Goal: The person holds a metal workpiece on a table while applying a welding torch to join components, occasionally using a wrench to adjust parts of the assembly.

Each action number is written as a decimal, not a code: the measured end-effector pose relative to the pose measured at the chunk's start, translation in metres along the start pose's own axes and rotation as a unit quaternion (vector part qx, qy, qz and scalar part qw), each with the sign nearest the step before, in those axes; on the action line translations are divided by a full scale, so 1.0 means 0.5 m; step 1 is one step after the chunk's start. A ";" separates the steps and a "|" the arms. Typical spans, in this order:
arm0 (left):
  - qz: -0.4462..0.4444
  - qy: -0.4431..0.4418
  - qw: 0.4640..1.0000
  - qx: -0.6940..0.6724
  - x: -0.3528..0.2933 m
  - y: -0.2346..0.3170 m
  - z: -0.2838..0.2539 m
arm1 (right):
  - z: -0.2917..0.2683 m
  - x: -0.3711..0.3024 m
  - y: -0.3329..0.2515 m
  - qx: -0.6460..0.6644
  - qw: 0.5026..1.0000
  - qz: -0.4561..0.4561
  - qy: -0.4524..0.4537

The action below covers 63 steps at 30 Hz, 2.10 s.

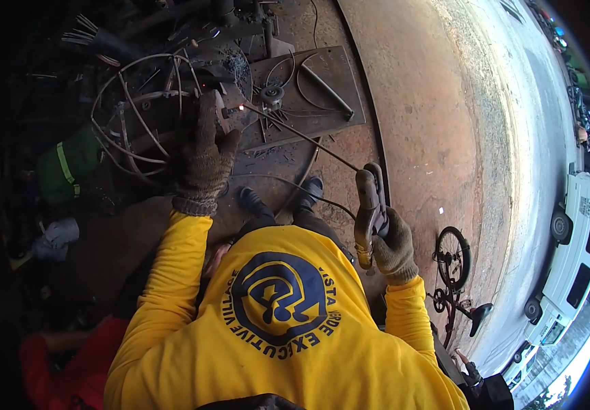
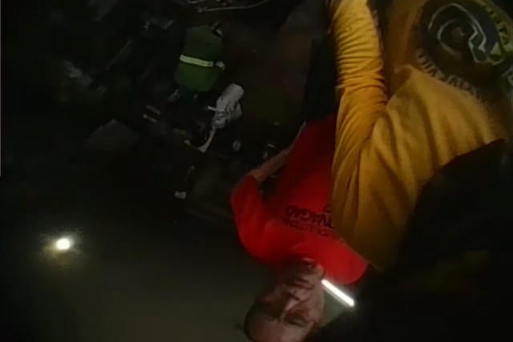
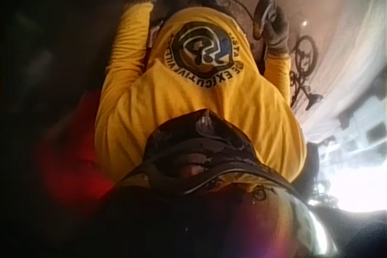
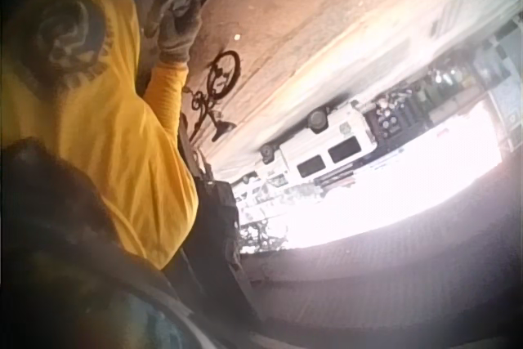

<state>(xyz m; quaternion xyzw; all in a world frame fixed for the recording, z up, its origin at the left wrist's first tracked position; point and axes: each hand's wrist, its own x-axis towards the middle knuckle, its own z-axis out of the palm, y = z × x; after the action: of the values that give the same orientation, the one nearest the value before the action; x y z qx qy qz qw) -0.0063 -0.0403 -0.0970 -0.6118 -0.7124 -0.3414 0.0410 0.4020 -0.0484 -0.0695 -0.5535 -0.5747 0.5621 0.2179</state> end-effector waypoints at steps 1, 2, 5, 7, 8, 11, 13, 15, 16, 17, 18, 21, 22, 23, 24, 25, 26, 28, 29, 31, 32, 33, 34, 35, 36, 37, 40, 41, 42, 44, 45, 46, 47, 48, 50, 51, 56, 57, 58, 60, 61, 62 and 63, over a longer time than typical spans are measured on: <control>-0.002 -0.002 1.000 -0.009 0.000 -0.001 0.001 | 0.000 0.000 0.002 0.000 1.000 0.003 0.000; -0.004 -0.004 1.000 -0.017 -0.002 -0.001 0.002 | 0.000 -0.001 0.002 0.007 1.000 0.006 0.001; -0.033 -0.018 0.999 -0.027 -0.008 -0.003 0.004 | 0.001 -0.002 -0.004 0.014 1.000 0.011 0.000; -0.024 -0.017 0.999 -0.013 -0.006 0.002 0.000 | 0.002 -0.001 -0.019 -0.002 1.000 0.006 -0.008; -0.019 -0.017 1.000 -0.007 -0.004 0.005 -0.002 | 0.001 -0.002 -0.016 -0.005 1.000 -0.002 -0.007; -0.014 -0.017 0.999 0.024 -0.003 0.006 -0.005 | 0.000 -0.002 -0.005 -0.010 1.000 -0.019 -0.005; -0.011 -0.017 1.000 0.020 -0.002 0.005 -0.005 | 0.003 0.000 -0.008 -0.011 1.000 -0.023 -0.006; -0.001 -0.010 1.000 0.022 -0.001 0.006 -0.006 | 0.005 0.001 -0.016 -0.015 0.999 -0.031 -0.006; 0.008 -0.003 1.000 0.025 0.002 0.008 -0.008 | 0.006 0.002 -0.018 -0.018 0.999 -0.036 -0.006; 0.017 0.004 0.999 0.029 0.003 0.010 -0.009 | 0.005 0.002 -0.017 -0.018 0.999 -0.033 -0.007; 0.017 0.005 0.999 0.028 0.004 0.011 -0.009 | 0.004 0.002 -0.014 -0.017 0.999 -0.031 -0.008; 0.016 0.005 1.000 0.021 0.005 0.010 -0.010 | 0.004 0.002 -0.011 -0.025 0.999 -0.034 -0.005; 0.016 0.003 1.000 0.015 0.004 0.009 -0.009 | 0.004 0.002 -0.011 -0.029 0.999 -0.036 -0.003; 0.015 0.002 1.000 0.010 0.003 0.008 -0.009 | 0.004 0.002 -0.012 -0.026 0.999 -0.035 -0.004; 0.013 0.002 1.000 0.011 0.004 0.008 -0.009 | 0.005 0.002 -0.012 -0.022 0.999 -0.034 -0.005; 0.011 0.002 1.000 0.011 0.004 0.008 -0.009 | 0.005 0.003 -0.012 -0.019 0.999 -0.033 -0.006; 0.009 0.003 1.000 0.012 0.004 0.008 -0.008 | 0.005 0.003 -0.012 -0.018 0.999 -0.035 -0.006; -0.018 -0.010 1.000 -0.023 0.003 0.014 -0.010 | 0.003 0.003 -0.011 -0.017 0.999 -0.041 -0.005; -0.032 -0.016 0.999 -0.040 0.002 0.016 -0.011 | 0.003 0.003 -0.010 -0.016 0.999 -0.041 -0.005; -0.026 -0.017 0.999 -0.031 0.003 0.013 -0.011 | 0.002 0.003 -0.007 -0.016 0.999 -0.041 -0.005; -0.022 -0.017 0.999 -0.026 0.004 0.012 -0.011 | 0.002 0.004 -0.008 -0.023 0.999 -0.036 -0.006; -0.020 -0.015 0.999 -0.023 0.003 0.012 -0.011 | 0.001 0.004 -0.010 -0.031 0.999 -0.031 -0.007; -0.018 -0.013 1.000 -0.019 0.003 0.013 -0.010 | 0.001 0.004 -0.011 -0.038 0.999 -0.026 -0.008; -0.017 -0.011 1.000 -0.015 0.002 0.014 -0.009 | 0.001 0.005 -0.011 -0.039 0.999 -0.026 -0.010; -0.011 -0.011 1.000 -0.015 0.002 0.011 -0.008 | 0.001 0.005 -0.011 -0.039 0.999 -0.027 -0.011; -0.006 -0.011 1.000 -0.016 0.001 0.007 -0.006 | 0.002 0.005 -0.011 -0.040 0.999 -0.028 -0.012; -0.007 -0.007 1.000 -0.009 -0.003 0.003 -0.003 | 0.001 0.007 -0.018 -0.052 0.998 -0.032 -0.019; -0.010 -0.005 1.000 -0.005 -0.003 0.003 -0.002 | 0.002 0.008 -0.018 -0.048 0.998 -0.033 -0.018; -0.005 -0.004 1.000 0.001 -0.002 0.005 -0.003 | 0.003 0.008 -0.017 -0.045 0.998 -0.033 -0.018; 0.003 -0.001 1.000 0.014 0.002 0.010 -0.006 | 0.006 0.011 -0.018 -0.042 0.999 -0.026 -0.016; 0.006 -0.001 1.000 0.004 0.001 0.008 -0.005 | 0.008 0.012 -0.020 -0.044 0.999 -0.019 -0.015; 0.009 -0.001 1.000 -0.007 -0.001 0.004 -0.003 | 0.009 0.013 -0.021 -0.046 0.999 -0.011 -0.014; 0.014 0.001 1.000 -0.016 0.001 0.001 -0.001 | 0.009 0.016 -0.021 -0.047 0.999 -0.017 -0.017; 0.007 -0.002 1.000 -0.017 0.001 0.002 -0.002 | 0.009 0.018 -0.021 -0.048 0.998 -0.023 -0.019; -0.004 -0.005 1.000 -0.019 0.001 0.010 -0.006 | 0.009 0.020 -0.020 -0.045 0.998 -0.032 -0.023; -0.001 -0.004 1.000 -0.012 0.003 0.011 -0.008 | 0.009 0.018 -0.019 -0.041 0.998 -0.034 -0.024; -0.005 -0.006 1.000 -0.017 -0.001 0.001 -0.001 | 0.009 0.024 -0.029 -0.066 0.997 -0.018 -0.033; -0.001 -0.005 1.000 -0.018 -0.002 -0.001 0.001 | 0.010 0.024 -0.031 -0.064 0.997 -0.017 -0.034; 0.003 -0.003 1.000 -0.018 -0.003 -0.002 0.003 | 0.011 0.024 -0.032 -0.062 0.997 -0.016 -0.035; 0.008 0.000 1.000 -0.013 0.001 -0.003 0.000 | 0.010 0.023 -0.026 -0.063 0.997 -0.018 -0.038; 0.008 -0.001 1.000 -0.009 0.003 0.000 -0.004 | 0.010 0.024 -0.023 -0.063 0.997 -0.018 -0.039; 0.007 -0.002 1.000 -0.007 0.002 0.002 -0.005 | 0.010 0.022 -0.020 -0.060 0.997 -0.016 -0.038; 0.005 -0.003 1.000 -0.009 0.002 0.002 -0.005 | 0.010 0.021 -0.017 -0.056 0.998 -0.014 -0.037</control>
<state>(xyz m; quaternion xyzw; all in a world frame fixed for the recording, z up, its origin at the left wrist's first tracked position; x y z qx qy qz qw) -0.0063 -0.0409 -0.0944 -0.6165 -0.7067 -0.3453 0.0347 0.3910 -0.0390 -0.0674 -0.5355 -0.6205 0.5462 0.1727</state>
